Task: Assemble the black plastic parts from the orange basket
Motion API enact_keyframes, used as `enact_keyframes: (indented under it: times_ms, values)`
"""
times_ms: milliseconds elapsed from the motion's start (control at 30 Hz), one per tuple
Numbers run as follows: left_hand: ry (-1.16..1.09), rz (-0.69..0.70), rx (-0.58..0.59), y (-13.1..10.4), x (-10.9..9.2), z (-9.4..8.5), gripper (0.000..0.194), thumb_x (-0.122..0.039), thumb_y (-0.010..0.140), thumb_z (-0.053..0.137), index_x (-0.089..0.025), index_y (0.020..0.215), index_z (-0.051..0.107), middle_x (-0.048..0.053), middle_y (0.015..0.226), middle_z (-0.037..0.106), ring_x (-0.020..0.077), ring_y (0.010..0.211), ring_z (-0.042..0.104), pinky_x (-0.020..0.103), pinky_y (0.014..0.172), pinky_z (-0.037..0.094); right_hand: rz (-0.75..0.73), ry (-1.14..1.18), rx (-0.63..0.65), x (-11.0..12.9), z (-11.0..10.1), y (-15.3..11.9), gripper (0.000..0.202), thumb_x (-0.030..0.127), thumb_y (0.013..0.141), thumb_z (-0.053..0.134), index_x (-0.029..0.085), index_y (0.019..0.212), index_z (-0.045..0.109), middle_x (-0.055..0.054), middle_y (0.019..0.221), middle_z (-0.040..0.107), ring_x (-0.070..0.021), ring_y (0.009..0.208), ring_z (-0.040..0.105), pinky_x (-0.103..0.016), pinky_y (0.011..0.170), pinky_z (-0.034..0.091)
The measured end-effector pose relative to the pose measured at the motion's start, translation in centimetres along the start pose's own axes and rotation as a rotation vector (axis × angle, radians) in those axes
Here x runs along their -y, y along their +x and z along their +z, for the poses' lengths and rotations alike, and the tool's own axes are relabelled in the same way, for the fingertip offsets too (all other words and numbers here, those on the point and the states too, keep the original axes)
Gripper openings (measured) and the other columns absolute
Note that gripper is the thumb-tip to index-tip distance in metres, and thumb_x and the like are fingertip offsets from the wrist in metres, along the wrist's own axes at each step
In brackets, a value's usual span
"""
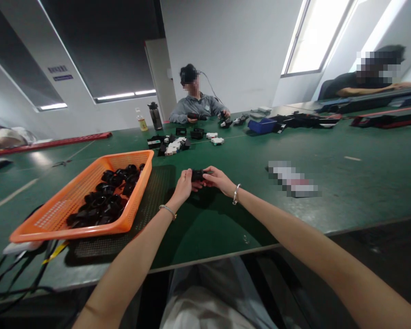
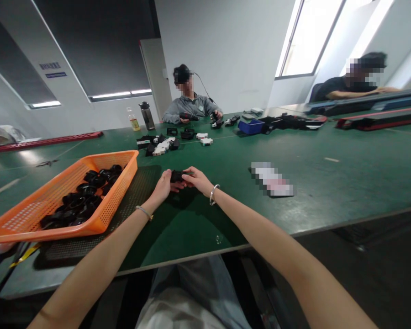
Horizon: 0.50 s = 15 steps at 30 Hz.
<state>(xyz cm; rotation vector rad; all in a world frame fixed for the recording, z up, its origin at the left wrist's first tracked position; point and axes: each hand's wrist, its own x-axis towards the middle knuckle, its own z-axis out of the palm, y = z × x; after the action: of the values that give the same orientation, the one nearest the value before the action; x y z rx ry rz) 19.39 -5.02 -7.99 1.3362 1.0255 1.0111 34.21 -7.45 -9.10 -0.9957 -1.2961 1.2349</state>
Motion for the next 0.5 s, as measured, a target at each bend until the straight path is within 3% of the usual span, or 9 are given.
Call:
enact_keyframes:
  times_ms: [100,200,333,500]
  values:
    - [0.125,0.078,0.021,-0.22,0.18,0.05,0.025,-0.042,0.091,0.032,-0.019,0.083,0.038,-0.007,0.051,0.044,0.0060,0.036,0.041,0.017,0.038,0.029,-0.106,-0.093,-0.045,-0.01,-0.21,0.08,0.032,0.039,0.063,0.068,0.019,0.084,0.053,0.006,0.061,0.055,-0.0090,0.055,0.051,-0.024,0.056,0.039]
    - [0.112,0.062,0.043,0.02,0.39,0.05,0.017,-0.034,0.092,0.028,-0.020,0.089,0.036,-0.010,0.050,0.039,0.0045,0.032,0.034,0.016,0.036,0.022,-0.185,-0.207,-0.065,0.05,-0.55,0.13,0.033,0.035,0.061,0.069,0.019,0.087,0.057,0.006,0.063,0.054,-0.0105,0.060,0.053,-0.028,0.063,0.043]
    - [0.080,0.022,0.072,0.43,0.78,-0.02,0.011,-0.029,0.090,0.031,-0.021,0.097,0.035,-0.010,0.053,0.041,0.0044,0.031,0.036,0.016,0.035,0.022,-0.239,-0.296,-0.067,-0.03,-0.74,0.09,0.035,0.028,0.062,0.068,0.019,0.095,0.061,0.002,0.074,0.061,-0.0136,0.072,0.058,-0.033,0.078,0.045]
    - [0.043,0.010,0.120,0.46,0.92,-0.43,0.016,-0.032,0.084,0.046,-0.018,0.089,0.042,-0.007,0.058,0.048,0.0044,0.038,0.045,0.016,0.039,0.030,-0.240,-0.390,-0.104,-0.37,-0.79,0.13,0.035,0.024,0.065,0.065,0.021,0.099,0.062,-0.001,0.084,0.064,-0.0157,0.081,0.060,-0.035,0.081,0.048]
